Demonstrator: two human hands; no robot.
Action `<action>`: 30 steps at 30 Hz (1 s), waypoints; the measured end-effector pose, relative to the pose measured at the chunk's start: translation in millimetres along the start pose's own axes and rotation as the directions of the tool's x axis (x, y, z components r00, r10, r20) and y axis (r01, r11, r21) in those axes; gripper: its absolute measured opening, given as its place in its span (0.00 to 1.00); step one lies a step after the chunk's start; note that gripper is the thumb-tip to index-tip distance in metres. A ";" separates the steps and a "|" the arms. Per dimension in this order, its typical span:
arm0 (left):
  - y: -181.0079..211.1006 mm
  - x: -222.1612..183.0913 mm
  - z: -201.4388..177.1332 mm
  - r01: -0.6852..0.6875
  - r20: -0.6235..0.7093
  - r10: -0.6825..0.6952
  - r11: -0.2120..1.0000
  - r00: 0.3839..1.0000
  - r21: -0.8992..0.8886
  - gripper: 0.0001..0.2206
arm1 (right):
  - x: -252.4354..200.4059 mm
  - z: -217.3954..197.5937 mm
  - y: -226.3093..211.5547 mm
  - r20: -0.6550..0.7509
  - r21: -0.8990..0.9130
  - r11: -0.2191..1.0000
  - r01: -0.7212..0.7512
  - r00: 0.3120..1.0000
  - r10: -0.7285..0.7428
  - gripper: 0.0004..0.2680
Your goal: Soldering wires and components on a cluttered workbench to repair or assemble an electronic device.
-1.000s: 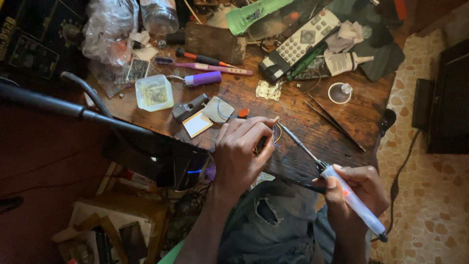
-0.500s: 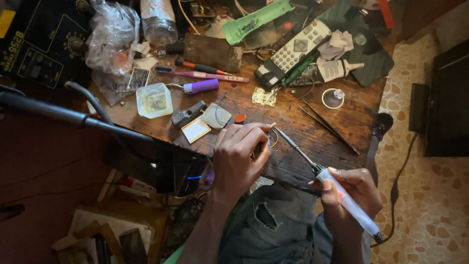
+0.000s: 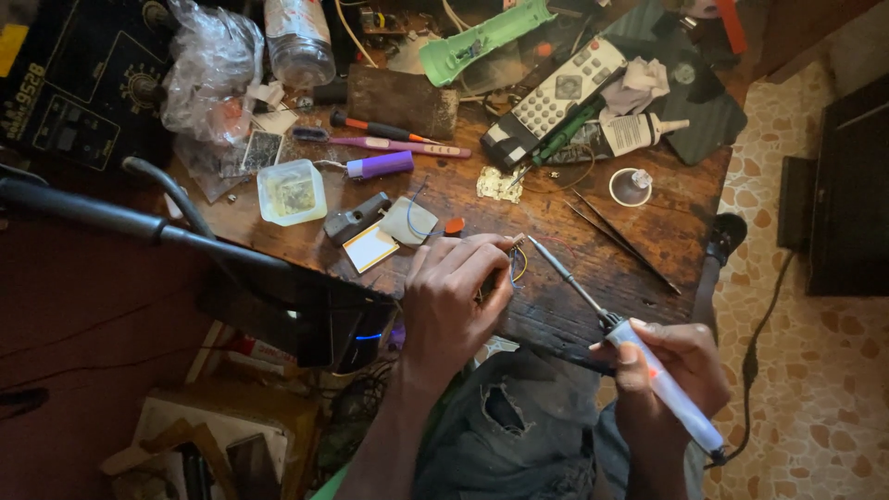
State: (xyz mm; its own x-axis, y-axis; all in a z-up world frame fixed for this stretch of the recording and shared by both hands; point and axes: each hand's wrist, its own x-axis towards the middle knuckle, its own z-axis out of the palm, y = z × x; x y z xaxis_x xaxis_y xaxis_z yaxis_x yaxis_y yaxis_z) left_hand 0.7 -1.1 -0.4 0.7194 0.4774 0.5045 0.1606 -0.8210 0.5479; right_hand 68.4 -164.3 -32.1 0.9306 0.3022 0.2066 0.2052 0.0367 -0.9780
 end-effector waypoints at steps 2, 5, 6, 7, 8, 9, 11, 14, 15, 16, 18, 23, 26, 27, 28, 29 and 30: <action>2.3 0.8 -0.6 0.025 -0.005 -0.025 1.000 1.000 -0.004 0.04 | 0.4 0.9 -1.5 -0.017 -0.036 0.999 0.012 1.000 -0.013 0.08; 3.3 2.7 -3.9 0.069 0.006 -0.069 0.996 0.998 -0.056 0.04 | 0.8 2.3 -3.9 -0.043 -0.055 0.998 0.007 0.999 -0.009 0.08; 3.2 3.5 -5.3 0.086 0.023 -0.084 0.991 0.996 -0.105 0.04 | 0.9 2.8 -4.6 -0.053 -0.040 0.999 -0.010 0.999 0.008 0.08; 2.8 2.7 -6.1 0.088 0.024 -0.086 0.991 0.996 -0.104 0.04 | 0.5 1.8 -3.6 -0.052 -0.040 0.999 -0.012 0.999 0.010 0.08; 2.6 1.9 -7.1 0.091 0.026 -0.089 0.991 0.996 -0.101 0.04 | -0.1 0.8 -2.8 -0.047 -0.042 0.999 0.001 0.999 -0.003 0.08; 2.0 2.1 -7.9 0.091 0.025 -0.089 0.991 0.996 -0.098 0.06 | 0.4 0.3 -1.8 -0.042 -0.042 0.999 0.017 0.999 -0.019 0.09; 3.3 3.2 -9.2 0.093 0.015 -0.092 0.987 0.996 -0.130 0.05 | -1.4 -1.6 2.8 -0.046 -0.027 1.000 0.009 0.999 -0.010 0.09; 3.5 3.4 -12.0 0.122 -0.012 -0.128 0.967 0.992 -0.222 0.03 | -0.5 -1.2 1.4 -0.046 -0.058 0.998 0.023 0.999 -0.025 0.09; 3.2 3.8 -13.0 0.147 -0.026 -0.161 0.948 0.987 -0.281 0.02 | 0.8 -0.4 -0.4 -0.040 -0.103 0.994 0.045 0.998 -0.049 0.08; 2.9 2.9 -13.5 0.143 -0.029 -0.158 0.950 0.987 -0.279 0.02 | 0.2 -0.9 0.3 -0.040 -0.099 0.994 0.048 0.998 -0.052 0.08; 2.4 0.8 -15.1 0.240 -0.114 -0.313 0.875 0.943 -0.420 0.02 | -0.2 -2.0 1.2 -0.018 -0.037 0.999 0.033 0.999 -0.034 0.07; -8.6 0.5 -34.8 0.281 -0.244 -0.312 0.947 0.918 -0.153 0.04 | 1.5 -2.3 0.8 -0.001 -0.046 0.996 0.081 0.997 -0.081 0.06; -21.9 -0.4 -37.3 0.209 -0.262 -0.191 0.977 0.946 0.044 0.07 | 0.5 -3.2 0.0 -0.010 -0.007 0.997 0.072 0.997 -0.072 0.06; -26.5 -0.8 -37.6 0.195 -0.261 -0.167 0.977 0.951 0.084 0.07 | 1.7 -2.9 0.6 -0.007 0.003 0.998 0.067 0.998 -0.067 0.05; -24.5 -1.5 -37.7 0.194 -0.267 -0.165 0.977 0.949 0.087 0.07 | 2.3 -3.4 1.3 -0.003 0.009 0.997 0.071 0.997 -0.071 0.05; -22.8 -0.7 -37.5 0.199 -0.250 -0.164 0.972 0.954 0.122 0.06 | 2.2 -3.8 1.7 0.002 0.013 0.997 0.072 0.997 -0.072 0.05; -21.2 0.3 -36.8 0.202 -0.234 -0.163 0.967 0.959 0.156 0.06 | 2.5 -4.3 2.4 0.007 0.018 0.997 0.073 0.997 -0.073 0.06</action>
State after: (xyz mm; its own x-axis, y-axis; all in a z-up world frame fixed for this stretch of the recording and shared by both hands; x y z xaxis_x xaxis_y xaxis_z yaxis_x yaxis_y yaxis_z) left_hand -27.4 28.0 12.7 0.5056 0.6645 0.5502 0.4063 -0.7460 0.5276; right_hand 72.5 -167.6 -33.7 0.9108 0.3054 0.2777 0.2675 0.0756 -0.9606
